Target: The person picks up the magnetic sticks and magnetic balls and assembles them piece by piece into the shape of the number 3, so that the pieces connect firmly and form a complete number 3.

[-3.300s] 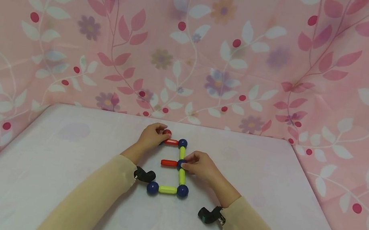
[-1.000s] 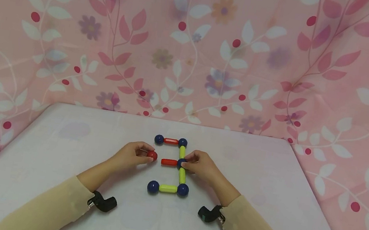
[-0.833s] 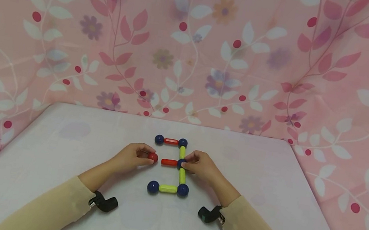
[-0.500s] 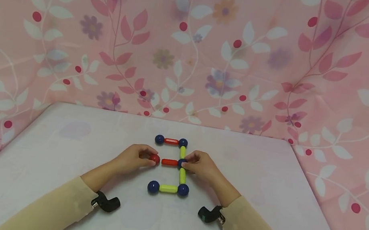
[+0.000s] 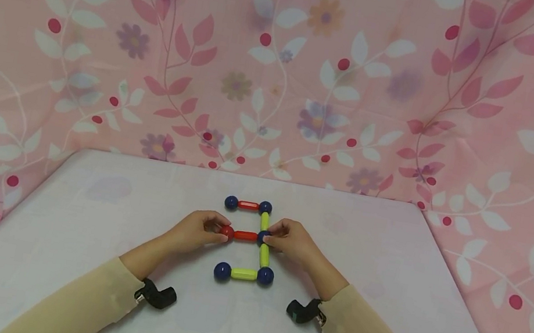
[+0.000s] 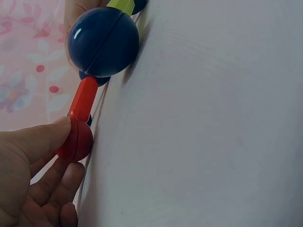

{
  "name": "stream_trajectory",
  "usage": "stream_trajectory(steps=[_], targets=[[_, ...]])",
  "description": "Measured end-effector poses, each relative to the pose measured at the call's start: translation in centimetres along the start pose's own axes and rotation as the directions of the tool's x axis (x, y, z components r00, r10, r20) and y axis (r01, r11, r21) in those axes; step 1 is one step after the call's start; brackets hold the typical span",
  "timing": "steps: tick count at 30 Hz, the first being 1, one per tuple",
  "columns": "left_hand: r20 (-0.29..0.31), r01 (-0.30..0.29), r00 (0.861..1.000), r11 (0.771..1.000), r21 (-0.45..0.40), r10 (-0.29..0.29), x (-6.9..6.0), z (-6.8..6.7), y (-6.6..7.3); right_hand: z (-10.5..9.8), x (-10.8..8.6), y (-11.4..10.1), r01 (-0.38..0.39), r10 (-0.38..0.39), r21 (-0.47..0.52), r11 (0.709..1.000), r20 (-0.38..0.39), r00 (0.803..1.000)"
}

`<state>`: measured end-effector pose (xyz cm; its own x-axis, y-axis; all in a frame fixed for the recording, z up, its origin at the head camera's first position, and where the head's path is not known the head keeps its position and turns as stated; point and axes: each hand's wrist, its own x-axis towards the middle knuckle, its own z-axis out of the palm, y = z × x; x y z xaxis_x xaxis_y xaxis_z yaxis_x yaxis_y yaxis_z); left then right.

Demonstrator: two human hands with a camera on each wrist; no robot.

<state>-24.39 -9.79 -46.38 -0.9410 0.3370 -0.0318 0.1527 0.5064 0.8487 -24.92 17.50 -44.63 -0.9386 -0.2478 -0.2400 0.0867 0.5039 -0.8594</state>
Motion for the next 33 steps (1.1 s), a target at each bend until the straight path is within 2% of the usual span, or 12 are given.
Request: stream_trajectory(steps=[7, 15, 24, 33], targets=[[-0.007, 0.003, 1.000, 1.000, 0.003, -0.003, 0.2, 0.1, -0.1, 0.3, 0.0, -0.2, -0.026, 0.026, 0.006, 1.000, -0.020, 0.999], [-0.043, -0.024, 0.999, 1.000, 0.005, 0.025, 1.2, 0.0, -0.5, 0.6, 0.8, -0.5, -0.070, 0.070, 0.006, 0.998, -0.073, 0.995], [-0.094, -0.038, 0.995, 0.999, -0.005, 0.038, 1.8, 0.1, -0.7, 0.7, 1.4, -0.8, -0.062, 0.066, 0.040, 0.997, -0.102, 0.993], [-0.124, -0.039, 0.992, 0.999, -0.005, 0.038, 2.0, 0.2, -0.9, 0.3, 1.8, -0.5, -0.039, 0.046, 0.076, 0.996, -0.086, 0.995]])
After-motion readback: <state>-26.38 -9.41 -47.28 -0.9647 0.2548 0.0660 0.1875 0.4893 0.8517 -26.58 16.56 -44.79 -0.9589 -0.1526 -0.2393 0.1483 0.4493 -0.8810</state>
